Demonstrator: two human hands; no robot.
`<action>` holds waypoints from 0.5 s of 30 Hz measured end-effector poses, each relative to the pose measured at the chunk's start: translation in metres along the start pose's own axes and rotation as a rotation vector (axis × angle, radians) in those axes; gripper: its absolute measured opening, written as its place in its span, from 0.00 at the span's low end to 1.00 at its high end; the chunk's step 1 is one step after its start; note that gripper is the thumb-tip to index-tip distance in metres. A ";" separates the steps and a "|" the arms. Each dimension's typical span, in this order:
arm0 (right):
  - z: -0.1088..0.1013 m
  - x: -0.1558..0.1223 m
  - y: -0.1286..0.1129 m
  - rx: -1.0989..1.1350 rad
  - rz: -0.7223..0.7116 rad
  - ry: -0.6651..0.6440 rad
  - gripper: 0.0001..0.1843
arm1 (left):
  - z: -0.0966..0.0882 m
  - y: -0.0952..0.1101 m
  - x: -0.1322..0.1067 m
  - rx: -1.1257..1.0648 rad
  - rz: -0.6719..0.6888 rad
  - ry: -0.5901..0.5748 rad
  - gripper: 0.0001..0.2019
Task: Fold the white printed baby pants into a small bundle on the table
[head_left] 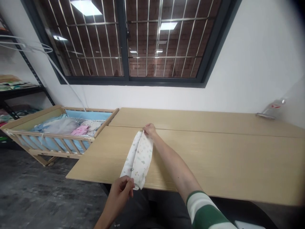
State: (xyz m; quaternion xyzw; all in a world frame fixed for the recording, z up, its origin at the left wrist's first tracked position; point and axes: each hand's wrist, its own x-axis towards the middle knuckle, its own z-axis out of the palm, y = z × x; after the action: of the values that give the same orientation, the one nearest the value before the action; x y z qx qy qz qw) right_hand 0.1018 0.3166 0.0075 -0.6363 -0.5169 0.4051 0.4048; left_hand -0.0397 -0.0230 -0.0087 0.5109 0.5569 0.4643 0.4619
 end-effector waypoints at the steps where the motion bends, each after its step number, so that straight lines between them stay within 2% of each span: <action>1: 0.006 0.001 0.001 -0.023 -0.006 0.007 0.18 | -0.005 -0.004 0.000 0.020 -0.001 0.019 0.25; 5: 0.027 0.005 0.006 -0.115 -0.041 0.031 0.19 | -0.021 -0.016 0.003 0.116 0.017 0.099 0.26; 9: 0.043 0.008 0.012 -0.190 -0.088 0.039 0.17 | -0.029 -0.028 0.007 0.271 0.004 0.131 0.24; 15: 0.054 0.002 0.021 -0.241 -0.172 0.023 0.14 | -0.035 -0.037 0.005 0.701 -0.010 0.197 0.20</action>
State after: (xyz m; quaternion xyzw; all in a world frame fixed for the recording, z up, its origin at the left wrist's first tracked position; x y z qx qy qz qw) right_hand 0.0584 0.3208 -0.0305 -0.6383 -0.6096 0.2968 0.3646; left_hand -0.0795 -0.0213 -0.0405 0.5881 0.7266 0.2900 0.2051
